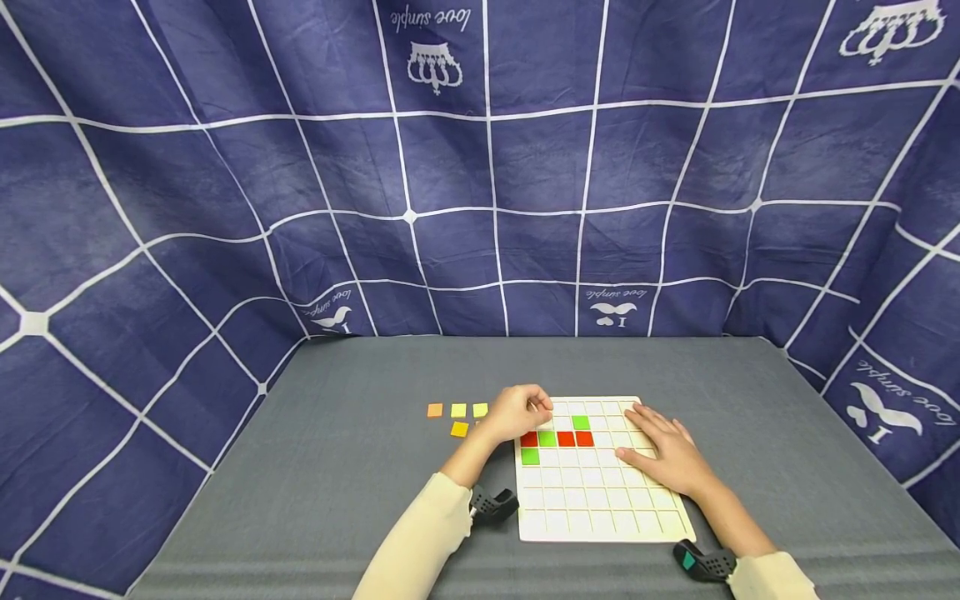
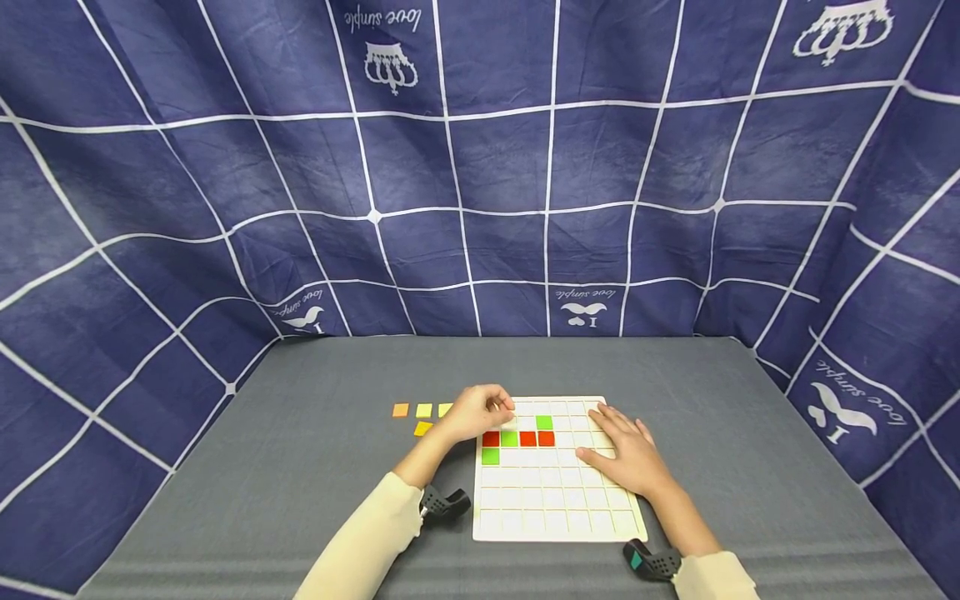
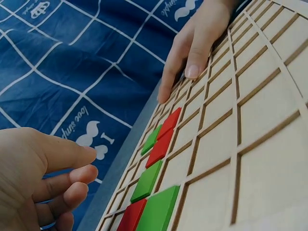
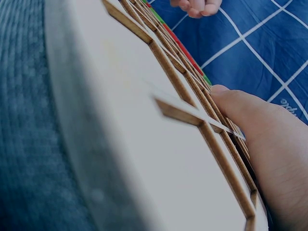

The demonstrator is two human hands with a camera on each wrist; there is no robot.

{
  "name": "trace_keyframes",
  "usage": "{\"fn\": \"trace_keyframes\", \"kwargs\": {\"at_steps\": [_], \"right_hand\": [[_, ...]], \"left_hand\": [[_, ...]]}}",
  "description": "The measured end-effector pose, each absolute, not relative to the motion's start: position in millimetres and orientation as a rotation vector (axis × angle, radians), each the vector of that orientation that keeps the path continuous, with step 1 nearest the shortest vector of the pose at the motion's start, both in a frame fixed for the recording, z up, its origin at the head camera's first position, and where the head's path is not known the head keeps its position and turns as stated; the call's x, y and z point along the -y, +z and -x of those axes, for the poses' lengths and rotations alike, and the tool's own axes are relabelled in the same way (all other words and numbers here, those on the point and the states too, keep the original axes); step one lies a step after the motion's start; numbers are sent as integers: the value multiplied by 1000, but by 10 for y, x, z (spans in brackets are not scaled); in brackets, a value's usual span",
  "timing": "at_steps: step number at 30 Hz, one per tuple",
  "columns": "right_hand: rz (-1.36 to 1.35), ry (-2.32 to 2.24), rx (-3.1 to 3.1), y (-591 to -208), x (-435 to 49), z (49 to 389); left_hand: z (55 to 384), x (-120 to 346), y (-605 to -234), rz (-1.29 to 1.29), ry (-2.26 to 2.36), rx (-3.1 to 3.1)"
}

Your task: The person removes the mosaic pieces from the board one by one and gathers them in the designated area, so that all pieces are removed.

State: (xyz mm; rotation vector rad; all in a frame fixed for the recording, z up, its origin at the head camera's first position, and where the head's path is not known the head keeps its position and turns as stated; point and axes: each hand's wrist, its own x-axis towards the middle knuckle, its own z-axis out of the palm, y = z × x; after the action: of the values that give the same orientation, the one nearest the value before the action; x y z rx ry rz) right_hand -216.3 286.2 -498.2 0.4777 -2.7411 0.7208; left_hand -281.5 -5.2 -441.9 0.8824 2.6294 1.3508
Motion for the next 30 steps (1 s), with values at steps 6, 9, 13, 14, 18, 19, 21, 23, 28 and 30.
{"fn": "trace_keyframes", "kwargs": {"at_steps": [6, 9, 13, 14, 18, 19, 21, 23, 28, 30], "right_hand": [[-469, 727, 2766, -4992, -2863, 2169], [-466, 730, 2765, -4994, -2865, 2174], [-470, 728, 2747, -4989, -2862, 2172], [-470, 728, 2747, -4987, -2862, 2171], [-463, 726, 2771, -4978, -2864, 2172], [-458, 727, 2777, -4977, -2862, 2171], [-454, 726, 2790, -4975, -2860, 2170], [-451, 728, 2791, -4967, -2858, 2168], [-449, 726, 2787, -4958, -2854, 2167], [-451, 718, 2783, -4963, -2850, 2166]], "left_hand": [[2811, 12, -4477, -852, 1384, -2603], [2804, -5, -4507, -834, 1407, -2599], [2789, -58, -4522, -823, 1400, -2629], [2784, -77, -4519, -821, 1396, -2635], [2773, -160, -4526, -803, 1378, -2659], [2772, -182, -4530, -799, 1370, -2664], [2775, -227, -4543, -799, 1339, -2685], [2782, -276, -4556, -791, 1319, -2697], [2788, -387, -4570, -780, 1253, -2746], [2786, -418, -4587, -785, 1220, -2775]]}}
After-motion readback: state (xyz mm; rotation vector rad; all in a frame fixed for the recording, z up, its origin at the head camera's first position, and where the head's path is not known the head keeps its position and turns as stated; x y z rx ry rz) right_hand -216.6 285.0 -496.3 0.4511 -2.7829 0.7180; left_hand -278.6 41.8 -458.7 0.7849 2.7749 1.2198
